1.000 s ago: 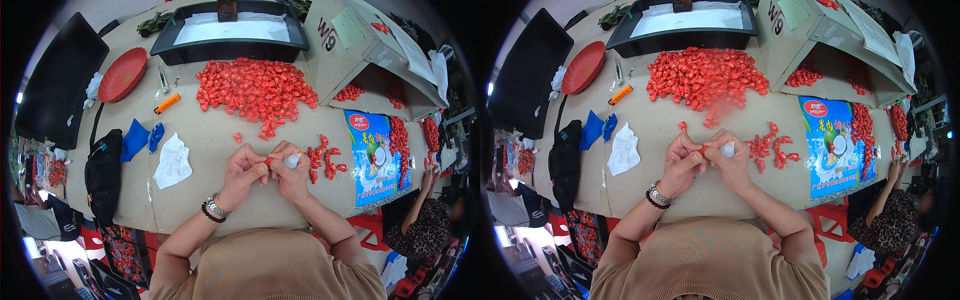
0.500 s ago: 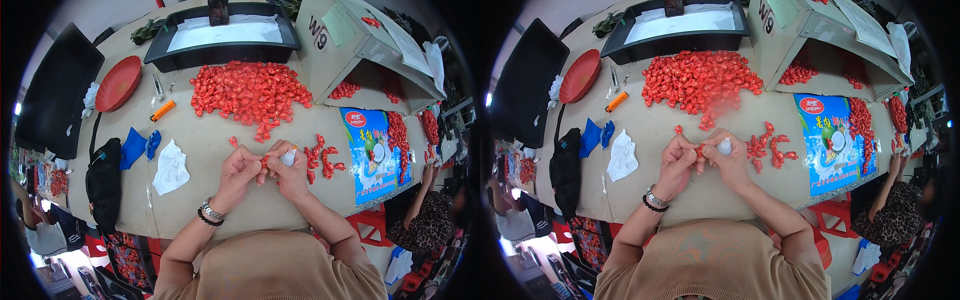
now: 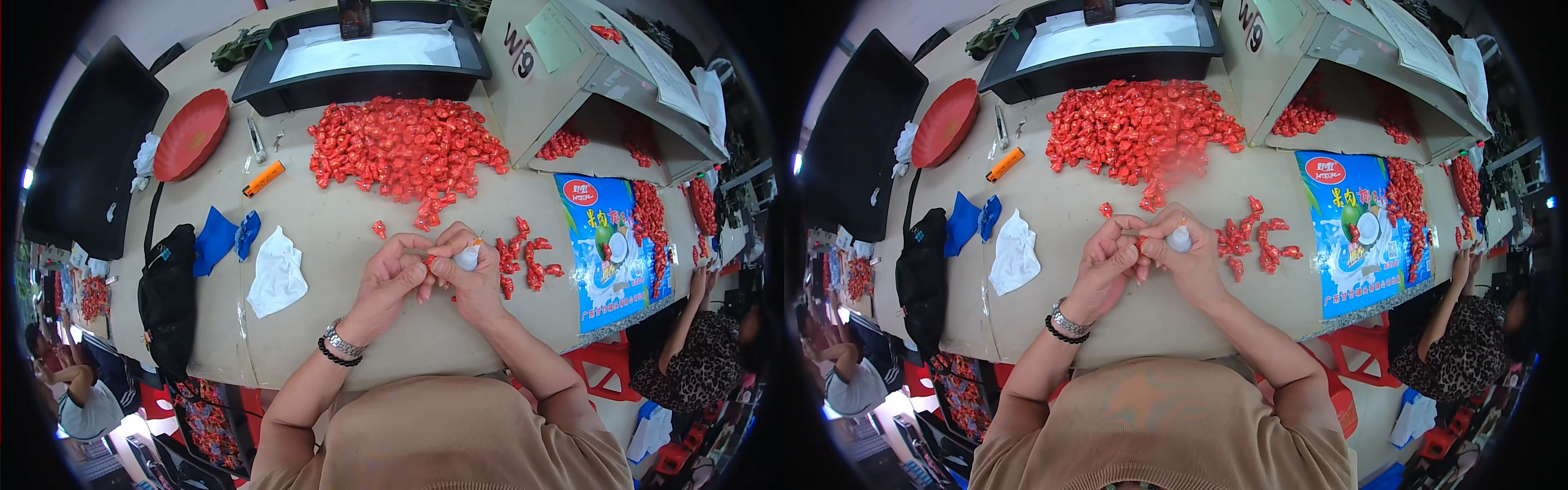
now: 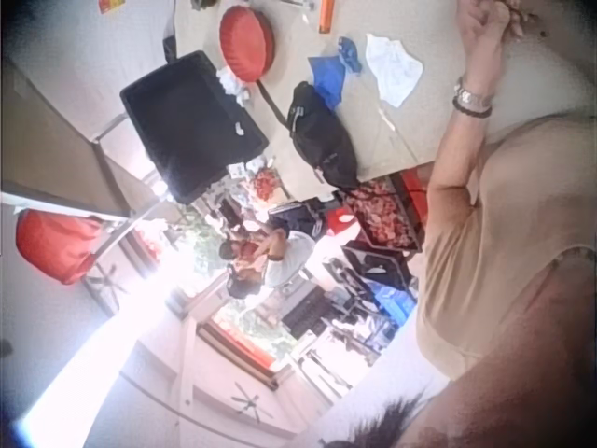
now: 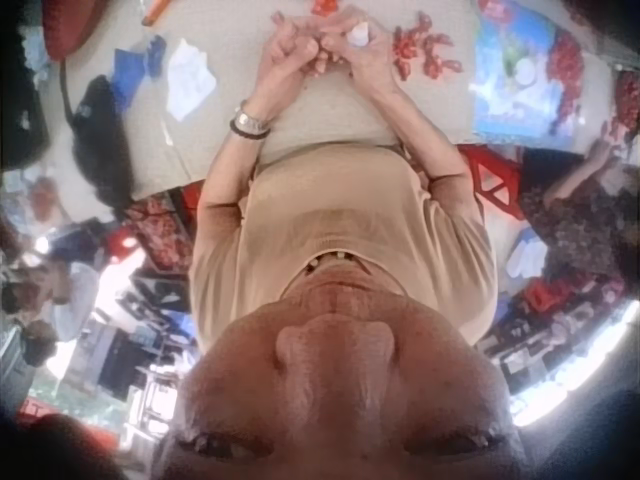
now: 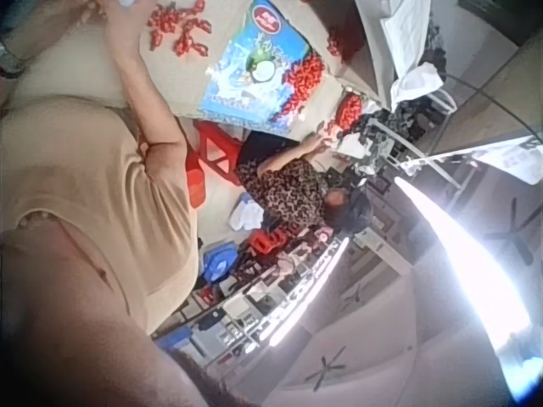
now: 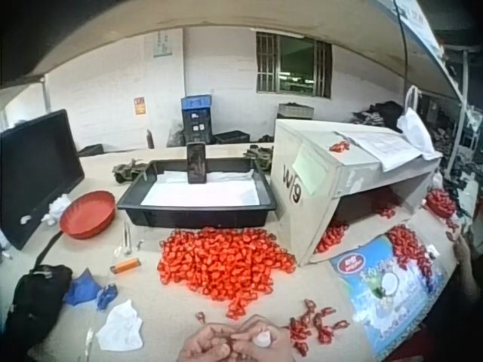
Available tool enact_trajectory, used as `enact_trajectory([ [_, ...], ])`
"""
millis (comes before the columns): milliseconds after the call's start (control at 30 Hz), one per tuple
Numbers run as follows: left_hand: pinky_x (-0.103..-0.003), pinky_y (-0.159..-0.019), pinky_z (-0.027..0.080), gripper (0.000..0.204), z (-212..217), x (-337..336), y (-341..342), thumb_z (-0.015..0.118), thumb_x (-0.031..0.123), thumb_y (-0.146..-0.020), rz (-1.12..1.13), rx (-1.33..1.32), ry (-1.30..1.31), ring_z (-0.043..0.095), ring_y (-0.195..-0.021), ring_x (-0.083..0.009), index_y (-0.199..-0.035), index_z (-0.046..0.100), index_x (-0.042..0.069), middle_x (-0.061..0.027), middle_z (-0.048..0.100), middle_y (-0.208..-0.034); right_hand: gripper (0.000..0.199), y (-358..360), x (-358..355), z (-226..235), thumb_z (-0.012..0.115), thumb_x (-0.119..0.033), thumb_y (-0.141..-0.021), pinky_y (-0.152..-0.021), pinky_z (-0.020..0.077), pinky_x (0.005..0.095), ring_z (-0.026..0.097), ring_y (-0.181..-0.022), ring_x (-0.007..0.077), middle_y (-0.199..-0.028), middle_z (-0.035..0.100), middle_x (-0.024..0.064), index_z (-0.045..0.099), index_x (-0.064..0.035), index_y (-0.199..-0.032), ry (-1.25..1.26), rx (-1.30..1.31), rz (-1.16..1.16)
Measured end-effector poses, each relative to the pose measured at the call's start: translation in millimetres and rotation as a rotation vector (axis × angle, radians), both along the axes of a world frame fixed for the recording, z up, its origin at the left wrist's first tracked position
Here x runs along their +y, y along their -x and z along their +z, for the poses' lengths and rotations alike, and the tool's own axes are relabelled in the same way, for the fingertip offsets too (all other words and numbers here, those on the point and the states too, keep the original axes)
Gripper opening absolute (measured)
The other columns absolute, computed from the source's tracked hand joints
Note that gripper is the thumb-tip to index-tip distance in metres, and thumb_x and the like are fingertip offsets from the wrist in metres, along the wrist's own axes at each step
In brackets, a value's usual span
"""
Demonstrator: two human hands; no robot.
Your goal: Applying glue to small red plastic components at a factory assembly table.
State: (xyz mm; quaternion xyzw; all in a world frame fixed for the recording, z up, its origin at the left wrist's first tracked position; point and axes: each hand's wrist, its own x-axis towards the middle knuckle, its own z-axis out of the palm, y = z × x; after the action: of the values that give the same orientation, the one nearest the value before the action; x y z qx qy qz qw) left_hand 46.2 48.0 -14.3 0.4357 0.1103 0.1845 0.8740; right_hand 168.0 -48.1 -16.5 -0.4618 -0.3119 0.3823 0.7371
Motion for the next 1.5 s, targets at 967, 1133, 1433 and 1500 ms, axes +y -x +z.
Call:
enact_trajectory([
  [967,-0.022,-0.045,0.037,0.021,-2,4,4,0.058,0.012,-0.091,0.006,-0.047,0.243,0.051,-0.051,-0.0097,-0.109,0.048,0.009,-0.0044,0.06,-0.074,0.023,1,2,5,0.075,-0.006,-0.074,-0.067,0.0436,0.0244,0.054,-0.075,0.0101,-0.085,0.056,0.0034,0.061,-0.0027,-0.093,0.007,-0.428,-0.125],
  [1133,-0.02,-0.041,0.033,0.019,-2,2,4,0.057,0.013,-0.091,0.031,-0.032,0.24,0.048,-0.046,-0.0081,-0.108,0.047,0.01,-0.0037,0.06,-0.073,0.027,7,2,4,0.077,-0.008,-0.072,-0.068,0.0443,0.0248,0.056,-0.076,0.0106,-0.085,0.057,0.0034,0.061,-0.0029,-0.093,0.079,-0.422,-0.099],
  [1433,-0.021,-0.04,0.035,0.02,-2,2,3,0.058,0.015,-0.092,-0.002,-0.055,0.267,0.049,-0.046,-0.0089,-0.107,0.046,0.01,-0.0067,0.061,-0.08,0.028,10,2,2,0.077,-0.004,-0.071,-0.068,0.0451,0.025,0.057,-0.075,0.0114,-0.085,0.059,0.0042,0.062,-0.0027,-0.094,0.063,-0.374,-0.094],
  [1500,-0.021,-0.041,0.035,0.021,-3,3,3,0.058,0.016,-0.091,-0.004,-0.057,0.26,0.049,-0.046,-0.0093,-0.107,0.046,0.01,-0.007,0.061,-0.081,0.028,10,2,3,0.077,-0.006,-0.071,-0.068,0.0449,0.0248,0.057,-0.075,0.011,-0.085,0.058,0.0039,0.062,-0.0029,-0.094,0.057,-0.379,-0.091],
])
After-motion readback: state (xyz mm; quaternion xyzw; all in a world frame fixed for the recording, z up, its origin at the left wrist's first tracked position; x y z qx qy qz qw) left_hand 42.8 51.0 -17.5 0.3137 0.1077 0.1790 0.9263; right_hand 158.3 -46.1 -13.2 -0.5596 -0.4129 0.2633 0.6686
